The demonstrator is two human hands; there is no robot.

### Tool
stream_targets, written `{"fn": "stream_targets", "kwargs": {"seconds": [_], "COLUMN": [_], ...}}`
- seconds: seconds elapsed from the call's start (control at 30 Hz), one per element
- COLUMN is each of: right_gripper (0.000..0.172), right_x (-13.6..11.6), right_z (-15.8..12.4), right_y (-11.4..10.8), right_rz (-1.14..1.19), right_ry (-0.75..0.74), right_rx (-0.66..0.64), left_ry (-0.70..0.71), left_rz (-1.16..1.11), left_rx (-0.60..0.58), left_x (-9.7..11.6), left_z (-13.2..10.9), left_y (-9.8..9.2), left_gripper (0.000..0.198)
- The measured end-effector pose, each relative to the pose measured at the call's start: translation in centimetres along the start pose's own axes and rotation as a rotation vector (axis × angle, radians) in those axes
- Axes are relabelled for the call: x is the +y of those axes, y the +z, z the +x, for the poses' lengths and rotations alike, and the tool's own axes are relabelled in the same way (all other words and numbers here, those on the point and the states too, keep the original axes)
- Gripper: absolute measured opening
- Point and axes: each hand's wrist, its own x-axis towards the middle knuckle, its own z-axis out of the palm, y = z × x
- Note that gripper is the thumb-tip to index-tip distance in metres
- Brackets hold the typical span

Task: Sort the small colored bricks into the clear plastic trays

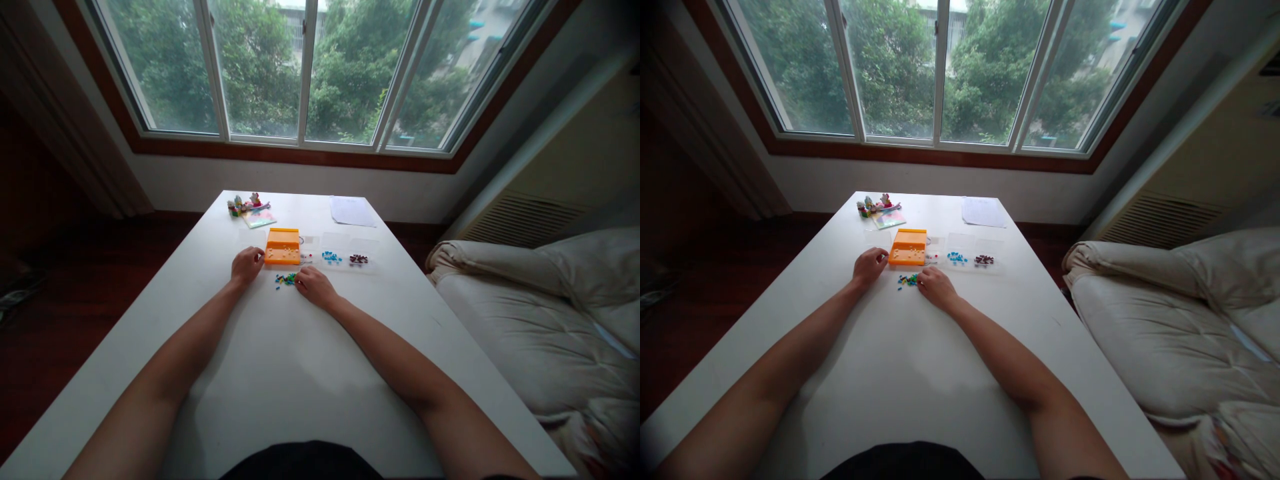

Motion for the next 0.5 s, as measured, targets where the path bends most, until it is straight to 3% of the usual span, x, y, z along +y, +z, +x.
{"fn": "stream_targets", "kwargs": {"seconds": [0.27,0.5], "right_gripper": [0.007,0.006], "right_x": [0.1,1.2], "right_z": [0.0,1.6], "right_y": [0.0,-1.1], "right_rz": [0.033,0.085], "right_ry": [-0.018,0.066], "right_rx": [0.05,0.156], "left_ry": [0.021,0.055], "left_rz": [0.007,-0.019], "left_rx": [0.015,0.008], "left_x": [-0.2,-0.1], "left_z": [-0.1,-0.2], "left_y": [0.0,0.1], "left_gripper": [0.019,0.02]}}
